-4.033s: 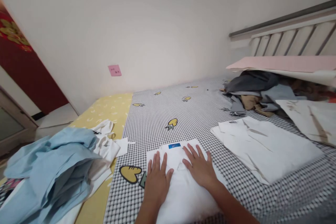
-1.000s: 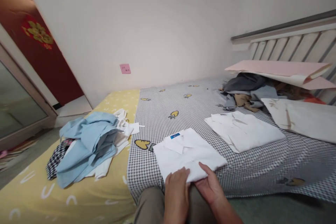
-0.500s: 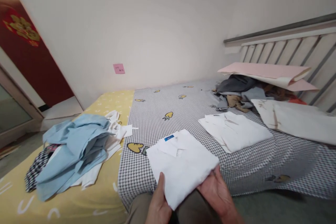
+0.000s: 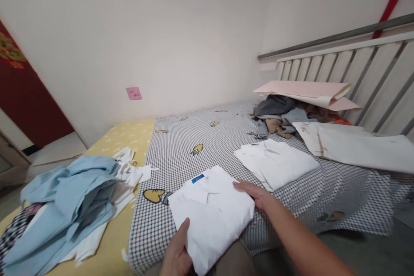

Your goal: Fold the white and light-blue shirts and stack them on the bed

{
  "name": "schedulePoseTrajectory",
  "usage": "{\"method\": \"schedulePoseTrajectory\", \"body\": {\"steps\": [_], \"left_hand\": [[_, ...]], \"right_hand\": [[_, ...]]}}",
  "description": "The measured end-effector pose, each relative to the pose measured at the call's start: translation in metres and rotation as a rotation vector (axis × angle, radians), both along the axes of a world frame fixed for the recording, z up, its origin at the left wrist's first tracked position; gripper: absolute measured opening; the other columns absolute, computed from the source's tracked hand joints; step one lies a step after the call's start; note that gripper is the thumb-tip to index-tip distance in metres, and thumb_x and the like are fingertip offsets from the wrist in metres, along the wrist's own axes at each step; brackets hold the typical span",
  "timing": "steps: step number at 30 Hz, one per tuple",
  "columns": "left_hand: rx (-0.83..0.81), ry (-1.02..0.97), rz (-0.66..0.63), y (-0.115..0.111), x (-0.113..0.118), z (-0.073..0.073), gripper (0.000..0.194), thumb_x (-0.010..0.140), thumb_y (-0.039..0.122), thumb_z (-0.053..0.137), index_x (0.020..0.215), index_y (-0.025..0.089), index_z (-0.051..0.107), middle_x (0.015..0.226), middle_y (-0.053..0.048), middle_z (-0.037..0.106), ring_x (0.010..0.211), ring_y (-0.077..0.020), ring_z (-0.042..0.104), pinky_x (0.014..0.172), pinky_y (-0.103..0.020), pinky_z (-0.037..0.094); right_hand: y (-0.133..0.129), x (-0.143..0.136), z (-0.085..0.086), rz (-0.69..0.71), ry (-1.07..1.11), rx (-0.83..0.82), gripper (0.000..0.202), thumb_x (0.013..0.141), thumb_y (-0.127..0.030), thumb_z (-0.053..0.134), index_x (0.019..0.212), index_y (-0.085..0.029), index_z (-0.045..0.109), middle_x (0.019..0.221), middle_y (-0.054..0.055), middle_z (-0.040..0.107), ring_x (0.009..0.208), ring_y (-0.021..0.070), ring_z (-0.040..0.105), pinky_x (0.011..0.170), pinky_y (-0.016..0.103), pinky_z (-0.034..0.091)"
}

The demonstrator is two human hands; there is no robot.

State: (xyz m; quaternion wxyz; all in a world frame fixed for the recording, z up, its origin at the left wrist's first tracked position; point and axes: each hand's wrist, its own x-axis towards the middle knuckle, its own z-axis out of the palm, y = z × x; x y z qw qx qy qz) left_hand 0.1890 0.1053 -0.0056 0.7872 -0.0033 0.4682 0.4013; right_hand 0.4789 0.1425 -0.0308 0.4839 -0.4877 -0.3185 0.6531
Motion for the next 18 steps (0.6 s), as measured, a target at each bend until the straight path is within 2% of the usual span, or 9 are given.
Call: {"method": "schedulePoseTrajectory", "body": {"steps": [3, 6, 8, 11, 13, 16, 18], "left_hand": [[0.028, 0.125, 0.0, 0.001, 0.003, 0.007, 0.057, 0.089, 0.017, 0.063, 0.143, 0.008, 0.047, 0.106, -0.019, 0.077, 0.098, -0.0325, 0.075, 0.092, -0.048, 0.06], [0.116, 0.262, 0.009, 0.0, 0.005, 0.017, 0.06, 0.087, 0.012, 0.065, 0.144, 0.01, 0.047, 0.103, -0.018, 0.078, 0.095, -0.03, 0.076, 0.09, -0.044, 0.061], [0.192, 0.327, 0.006, 0.001, 0.01, 0.029, 0.06, 0.086, 0.012, 0.065, 0.144, 0.013, 0.047, 0.103, -0.015, 0.079, 0.094, -0.0279, 0.076, 0.089, -0.042, 0.061], [0.316, 0.366, -0.005, 0.003, 0.026, 0.055, 0.056, 0.086, 0.011, 0.065, 0.14, 0.018, 0.053, 0.103, -0.012, 0.079, 0.093, -0.0257, 0.076, 0.089, -0.04, 0.061], [0.378, 0.355, -0.011, 0.007, 0.044, 0.076, 0.051, 0.086, 0.01, 0.065, 0.135, 0.017, 0.057, 0.1, -0.012, 0.08, 0.092, -0.0251, 0.077, 0.088, -0.04, 0.062], [0.429, 0.333, -0.028, 0.02, 0.081, 0.105, 0.042, 0.086, 0.005, 0.063, 0.127, 0.012, 0.062, 0.09, -0.012, 0.08, 0.087, -0.0238, 0.077, 0.086, -0.038, 0.062], [0.471, 0.305, -0.066, 0.034, 0.112, 0.119, 0.037, 0.086, 0.003, 0.062, 0.122, 0.01, 0.064, 0.084, -0.011, 0.08, 0.083, -0.0225, 0.077, 0.085, -0.036, 0.063]], "right_hand": [[0.016, -0.014, -0.003, -0.036, -0.093, 0.042, 0.055, 0.053, -0.022, 0.085, 0.105, -0.018, 0.068, 0.088, 0.008, 0.078, 0.08, 0.028, 0.072, 0.082, 0.046, 0.056], [0.017, -0.028, -0.002, -0.129, -0.208, 0.132, 0.05, 0.053, -0.019, 0.077, 0.103, -0.019, 0.07, 0.081, 0.002, 0.077, 0.08, 0.0259, 0.07, 0.081, 0.042, 0.056], [0.015, -0.032, 0.006, -0.182, -0.287, 0.201, 0.048, 0.056, -0.02, 0.073, 0.104, -0.019, 0.072, 0.082, 0.001, 0.077, 0.082, 0.0255, 0.069, 0.083, 0.041, 0.055], [0.014, -0.023, 0.03, -0.239, -0.406, 0.295, 0.05, 0.061, -0.021, 0.067, 0.11, -0.019, 0.073, 0.091, 0.002, 0.078, 0.086, 0.0256, 0.069, 0.085, 0.041, 0.055], [0.016, -0.005, 0.052, -0.276, -0.483, 0.352, 0.053, 0.063, -0.022, 0.065, 0.116, -0.019, 0.071, 0.1, 0.003, 0.078, 0.093, 0.0253, 0.069, 0.09, 0.04, 0.054], [0.019, 0.038, 0.089, -0.332, -0.598, 0.408, 0.054, 0.068, -0.024, 0.064, 0.122, -0.018, 0.069, 0.106, 0.004, 0.077, 0.095, 0.0244, 0.069, 0.091, 0.039, 0.054], [0.021, 0.076, 0.113, -0.379, -0.681, 0.425, 0.054, 0.071, -0.025, 0.063, 0.124, -0.017, 0.068, 0.107, 0.005, 0.077, 0.092, 0.0237, 0.069, 0.088, 0.039, 0.055]]}}
